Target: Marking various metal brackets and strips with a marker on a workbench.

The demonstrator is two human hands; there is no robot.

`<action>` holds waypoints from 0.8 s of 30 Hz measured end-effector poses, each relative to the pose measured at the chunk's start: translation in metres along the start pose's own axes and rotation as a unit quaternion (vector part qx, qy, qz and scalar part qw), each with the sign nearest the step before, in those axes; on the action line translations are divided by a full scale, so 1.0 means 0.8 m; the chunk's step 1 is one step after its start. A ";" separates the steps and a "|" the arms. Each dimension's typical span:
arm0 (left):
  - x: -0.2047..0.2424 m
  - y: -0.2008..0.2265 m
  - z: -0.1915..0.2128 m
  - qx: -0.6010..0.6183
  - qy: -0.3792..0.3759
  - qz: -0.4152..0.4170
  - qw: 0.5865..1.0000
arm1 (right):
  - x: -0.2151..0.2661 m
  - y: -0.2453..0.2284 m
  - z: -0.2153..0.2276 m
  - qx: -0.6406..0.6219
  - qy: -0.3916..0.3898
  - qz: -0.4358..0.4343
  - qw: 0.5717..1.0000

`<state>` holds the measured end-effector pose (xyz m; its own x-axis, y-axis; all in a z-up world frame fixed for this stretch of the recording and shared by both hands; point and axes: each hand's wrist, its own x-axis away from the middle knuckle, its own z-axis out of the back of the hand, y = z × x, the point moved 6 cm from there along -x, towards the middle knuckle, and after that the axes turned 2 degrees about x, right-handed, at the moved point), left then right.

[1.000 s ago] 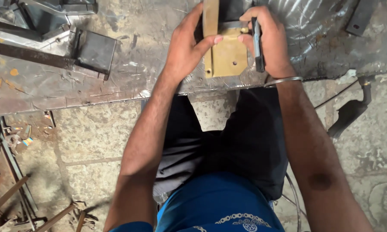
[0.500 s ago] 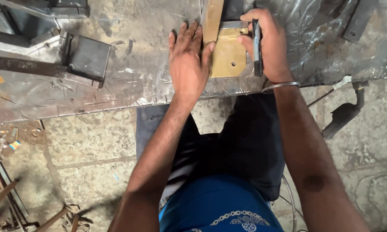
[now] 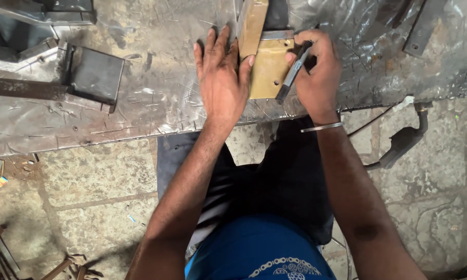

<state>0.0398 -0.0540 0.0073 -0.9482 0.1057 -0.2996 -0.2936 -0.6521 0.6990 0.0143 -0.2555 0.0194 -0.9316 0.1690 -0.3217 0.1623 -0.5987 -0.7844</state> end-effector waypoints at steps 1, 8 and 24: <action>0.000 0.000 -0.004 -0.001 0.004 0.004 1.000 | 0.002 0.004 0.000 -0.001 -0.004 0.003 1.000; 0.004 -0.011 -0.011 -0.045 0.019 0.042 0.998 | 0.009 0.001 -0.013 -0.026 -0.029 0.046 0.998; 0.009 -0.006 0.002 -0.020 0.006 0.027 0.999 | -0.038 -0.019 -0.050 0.131 -0.135 0.196 0.963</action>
<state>0.0339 -0.0490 0.0030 -0.9611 0.0601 -0.2696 -0.2360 -0.6859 0.6884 0.0529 -0.2202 0.0201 -0.8722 -0.2979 -0.3880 0.4633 -0.7575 -0.4599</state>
